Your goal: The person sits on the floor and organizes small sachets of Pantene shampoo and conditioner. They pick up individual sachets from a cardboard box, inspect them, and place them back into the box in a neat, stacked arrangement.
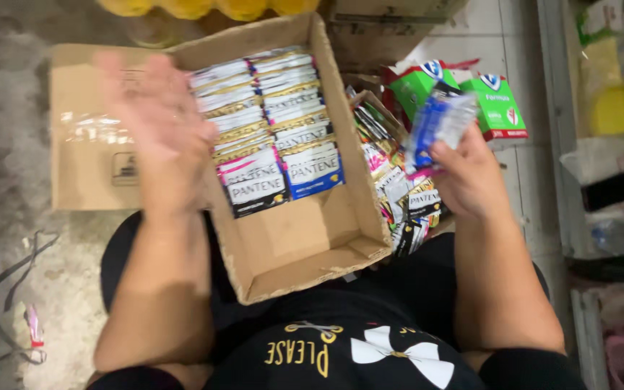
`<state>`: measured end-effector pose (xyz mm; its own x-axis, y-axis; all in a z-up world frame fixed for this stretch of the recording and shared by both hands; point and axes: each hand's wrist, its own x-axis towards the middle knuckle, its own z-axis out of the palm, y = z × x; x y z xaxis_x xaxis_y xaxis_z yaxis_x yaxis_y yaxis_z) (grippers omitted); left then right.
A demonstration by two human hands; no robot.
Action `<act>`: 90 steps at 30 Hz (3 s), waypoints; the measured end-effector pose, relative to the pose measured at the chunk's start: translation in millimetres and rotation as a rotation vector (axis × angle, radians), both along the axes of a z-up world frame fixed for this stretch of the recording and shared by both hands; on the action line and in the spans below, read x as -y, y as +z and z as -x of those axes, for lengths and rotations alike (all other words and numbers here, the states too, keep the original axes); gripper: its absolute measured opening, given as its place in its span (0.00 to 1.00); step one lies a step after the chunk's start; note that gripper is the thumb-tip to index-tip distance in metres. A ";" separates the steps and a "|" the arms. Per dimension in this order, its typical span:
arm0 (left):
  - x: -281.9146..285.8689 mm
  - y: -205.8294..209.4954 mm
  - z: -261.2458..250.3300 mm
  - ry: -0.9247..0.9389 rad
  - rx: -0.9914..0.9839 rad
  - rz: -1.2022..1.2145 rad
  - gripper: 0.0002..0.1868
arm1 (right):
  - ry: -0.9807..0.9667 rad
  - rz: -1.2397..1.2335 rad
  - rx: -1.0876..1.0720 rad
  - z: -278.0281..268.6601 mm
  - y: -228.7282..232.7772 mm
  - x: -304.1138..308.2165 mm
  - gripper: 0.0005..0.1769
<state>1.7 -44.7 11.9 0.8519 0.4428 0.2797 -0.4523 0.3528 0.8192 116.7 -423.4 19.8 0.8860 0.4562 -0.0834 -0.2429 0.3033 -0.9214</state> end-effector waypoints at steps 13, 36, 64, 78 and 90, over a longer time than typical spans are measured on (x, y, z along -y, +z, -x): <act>92.4 64.7 56.9 -0.965 0.111 0.104 0.69 | 0.329 0.017 0.041 118.7 99.4 -79.2 0.38; 42.2 35.7 50.0 -0.745 -0.004 0.744 0.30 | -0.043 0.374 0.529 115.8 111.4 -142.0 0.12; -13.8 2.1 16.8 -0.376 -0.018 0.823 0.31 | 0.712 1.167 1.183 53.5 5.4 -202.0 0.19; -13.1 5.5 16.7 -0.329 -0.063 0.799 0.31 | 0.657 1.251 1.322 71.8 23.9 -199.5 0.22; -15.3 2.4 16.8 -0.352 -0.063 0.855 0.31 | 0.982 1.477 1.175 85.8 9.9 -205.8 0.42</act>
<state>-15.1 -29.5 14.3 0.9790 0.1896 -0.0746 -0.1673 0.9572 0.2360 30.9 -217.6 29.6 0.3531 0.8213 -0.4480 0.8916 -0.4406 -0.1050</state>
